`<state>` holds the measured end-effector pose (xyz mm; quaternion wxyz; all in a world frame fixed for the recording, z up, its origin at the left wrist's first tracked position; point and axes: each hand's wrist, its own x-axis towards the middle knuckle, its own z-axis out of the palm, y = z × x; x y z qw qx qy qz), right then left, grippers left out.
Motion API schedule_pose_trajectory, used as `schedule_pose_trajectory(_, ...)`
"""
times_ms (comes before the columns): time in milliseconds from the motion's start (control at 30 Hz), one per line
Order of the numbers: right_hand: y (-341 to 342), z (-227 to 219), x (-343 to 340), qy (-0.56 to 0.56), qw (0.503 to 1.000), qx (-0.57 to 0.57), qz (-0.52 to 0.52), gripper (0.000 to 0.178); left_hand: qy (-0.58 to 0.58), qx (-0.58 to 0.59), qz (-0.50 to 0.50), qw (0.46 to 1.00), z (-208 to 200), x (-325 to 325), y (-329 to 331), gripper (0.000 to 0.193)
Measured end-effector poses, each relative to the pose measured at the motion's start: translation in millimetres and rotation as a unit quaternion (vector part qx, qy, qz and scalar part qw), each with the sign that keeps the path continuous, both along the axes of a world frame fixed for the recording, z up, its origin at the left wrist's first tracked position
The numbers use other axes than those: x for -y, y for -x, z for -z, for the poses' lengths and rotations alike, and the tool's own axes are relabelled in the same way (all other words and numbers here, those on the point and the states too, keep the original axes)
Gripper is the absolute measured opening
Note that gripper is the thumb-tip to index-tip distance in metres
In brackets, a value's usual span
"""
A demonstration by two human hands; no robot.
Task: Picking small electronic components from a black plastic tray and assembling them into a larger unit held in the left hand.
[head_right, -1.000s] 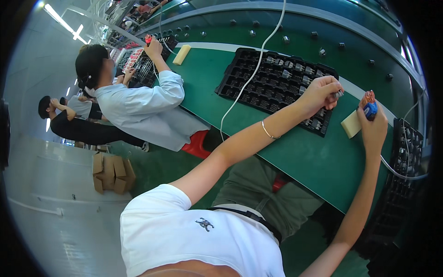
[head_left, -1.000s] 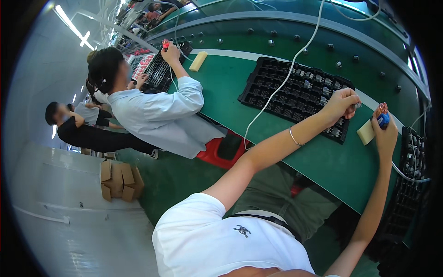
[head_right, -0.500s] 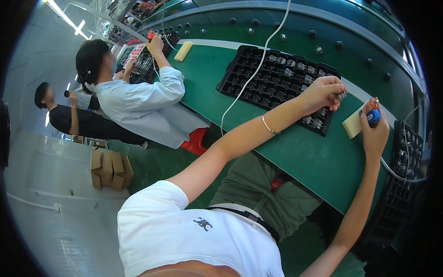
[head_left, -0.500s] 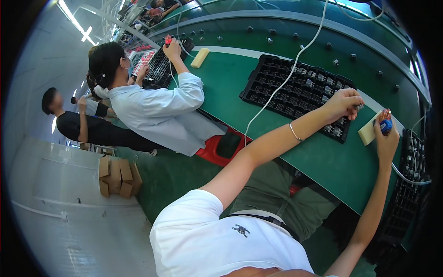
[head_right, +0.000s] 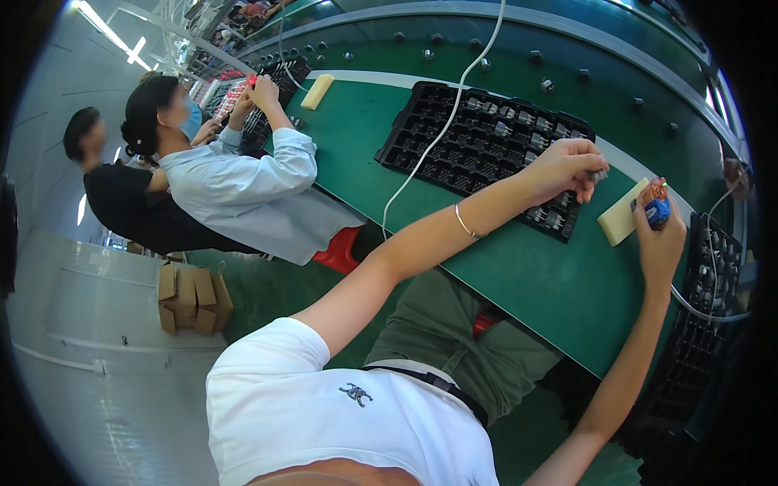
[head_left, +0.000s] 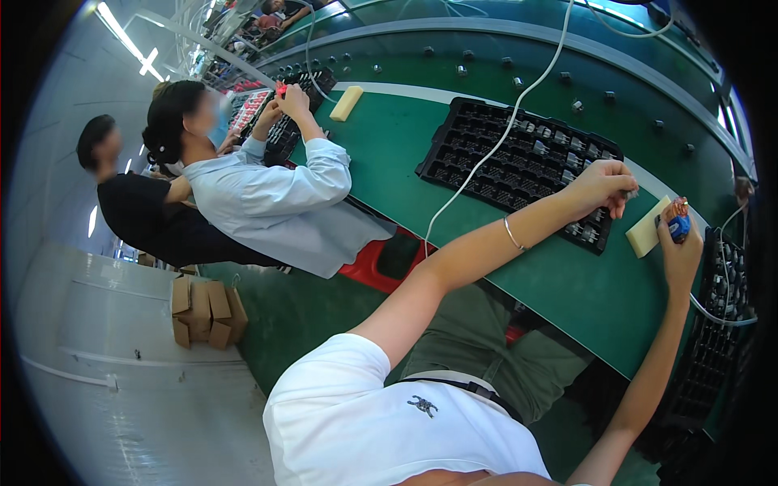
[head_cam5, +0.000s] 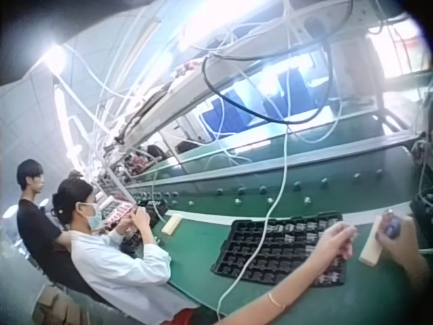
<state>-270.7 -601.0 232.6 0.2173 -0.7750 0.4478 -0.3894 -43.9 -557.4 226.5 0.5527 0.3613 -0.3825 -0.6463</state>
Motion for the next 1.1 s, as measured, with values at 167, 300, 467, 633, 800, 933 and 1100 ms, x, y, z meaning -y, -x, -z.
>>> schedule_pose_trajectory(167,5.6,3.1,5.5,-0.04,0.999,-0.01,0.021,0.029,0.022,-0.02,0.009,1.0,4.1,-4.3,-2.1,0.015)
schedule_pose_trajectory(300,5.7,5.9,5.3,-0.017,1.0,0.0,0.013,0.031,0.035,-0.033,-0.001,0.999,4.5,-9.2,-0.8,0.015)
schedule_pose_trajectory(467,2.5,4.7,1.2,-0.027,0.999,0.0,0.026,0.038,0.033,-0.04,0.016,0.999,4.0,-10.1,-2.9,0.016)
schedule_pose_trajectory(633,-1.3,-2.6,-0.1,-0.039,0.998,-0.015,0.044,0.043,0.033,-0.044,0.011,0.998,5.4,-9.0,-5.2,0.014)
schedule_pose_trajectory(800,3.4,9.6,9.4,-0.058,0.997,0.011,0.041,0.046,0.03,-0.047,0.011,0.998,7.8,-5.6,-4.7,0.014)
schedule_pose_trajectory(933,-0.2,11.5,9.0,-0.05,0.997,-0.008,0.057,0.045,0.027,-0.039,0.009,0.999,9.1,-5.1,-6.0,0.014)
schedule_pose_trajectory(1100,-0.5,13.9,9.9,-0.042,0.997,-0.032,0.057,0.045,0.025,-0.04,0.0,0.999,11.2,-5.5,-7.4,0.015)
